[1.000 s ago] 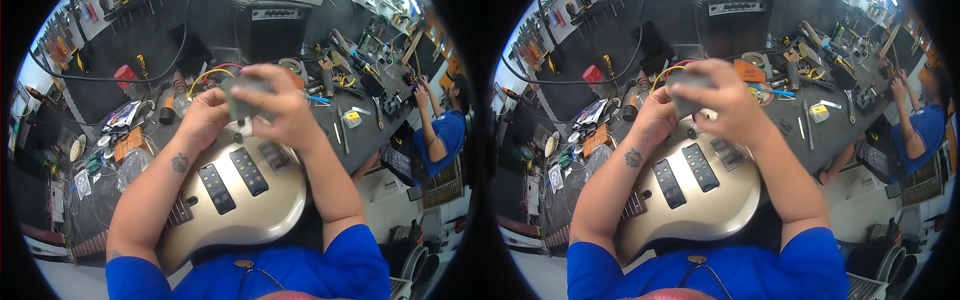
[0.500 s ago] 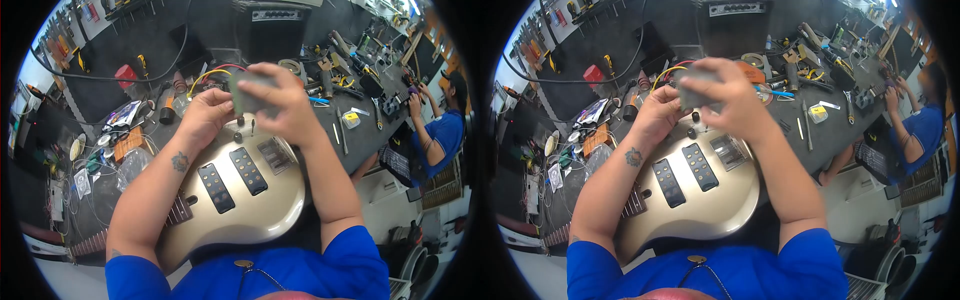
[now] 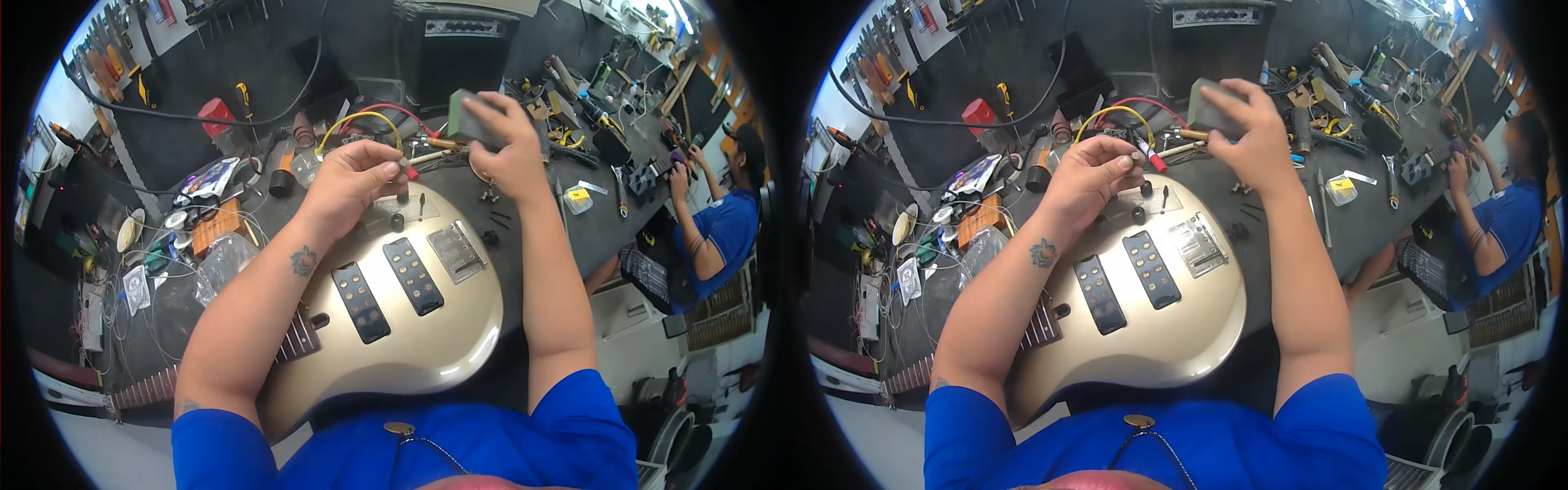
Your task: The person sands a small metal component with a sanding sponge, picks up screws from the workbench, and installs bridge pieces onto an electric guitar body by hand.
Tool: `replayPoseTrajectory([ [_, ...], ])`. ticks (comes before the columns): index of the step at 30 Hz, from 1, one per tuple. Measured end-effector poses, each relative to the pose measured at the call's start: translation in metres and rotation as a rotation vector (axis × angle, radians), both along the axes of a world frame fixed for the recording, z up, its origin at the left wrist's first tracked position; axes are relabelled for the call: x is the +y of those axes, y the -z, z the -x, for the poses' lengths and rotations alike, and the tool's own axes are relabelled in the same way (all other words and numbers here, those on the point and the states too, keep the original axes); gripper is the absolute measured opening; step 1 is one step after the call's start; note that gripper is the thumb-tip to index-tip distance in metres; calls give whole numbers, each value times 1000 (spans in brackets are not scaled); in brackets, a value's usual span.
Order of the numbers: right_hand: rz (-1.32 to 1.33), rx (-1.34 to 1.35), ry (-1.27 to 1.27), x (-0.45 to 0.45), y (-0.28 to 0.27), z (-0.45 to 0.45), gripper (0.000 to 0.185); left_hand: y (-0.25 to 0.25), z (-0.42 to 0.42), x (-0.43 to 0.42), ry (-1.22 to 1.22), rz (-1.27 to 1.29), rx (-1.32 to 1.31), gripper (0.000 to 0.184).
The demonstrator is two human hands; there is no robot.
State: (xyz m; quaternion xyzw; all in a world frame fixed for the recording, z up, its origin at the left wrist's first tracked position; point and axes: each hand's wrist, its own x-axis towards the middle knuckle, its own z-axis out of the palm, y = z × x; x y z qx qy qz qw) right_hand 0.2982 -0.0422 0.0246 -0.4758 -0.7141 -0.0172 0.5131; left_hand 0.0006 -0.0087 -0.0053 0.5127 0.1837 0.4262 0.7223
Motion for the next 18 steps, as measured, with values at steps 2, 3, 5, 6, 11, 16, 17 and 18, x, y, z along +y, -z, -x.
replayPoseTrajectory([
  [2,12,42,-61,-7,-4,1,62,4,-3,-4,5,-10,2,19],
  [3,13,67,-87,-10,-7,4,62,4,-4,-5,4,-23,18,19],
  [5,-1,-26,-113,-9,-2,10,63,5,-5,-4,7,-41,31,18],
  [6,-7,-72,-130,-7,0,14,63,5,-4,-3,8,-45,27,18],
  [11,19,-75,-210,-14,-3,30,66,8,-3,-3,-6,-8,4,15],
  [16,-150,-286,-232,-24,-7,53,67,9,-3,0,-11,-25,7,12],
  [17,-144,-231,-210,-20,-5,48,67,9,-2,1,-29,-20,6,12],
  [18,-144,-271,-94,-16,-5,40,66,5,-2,-1,-47,-13,4,11],
])
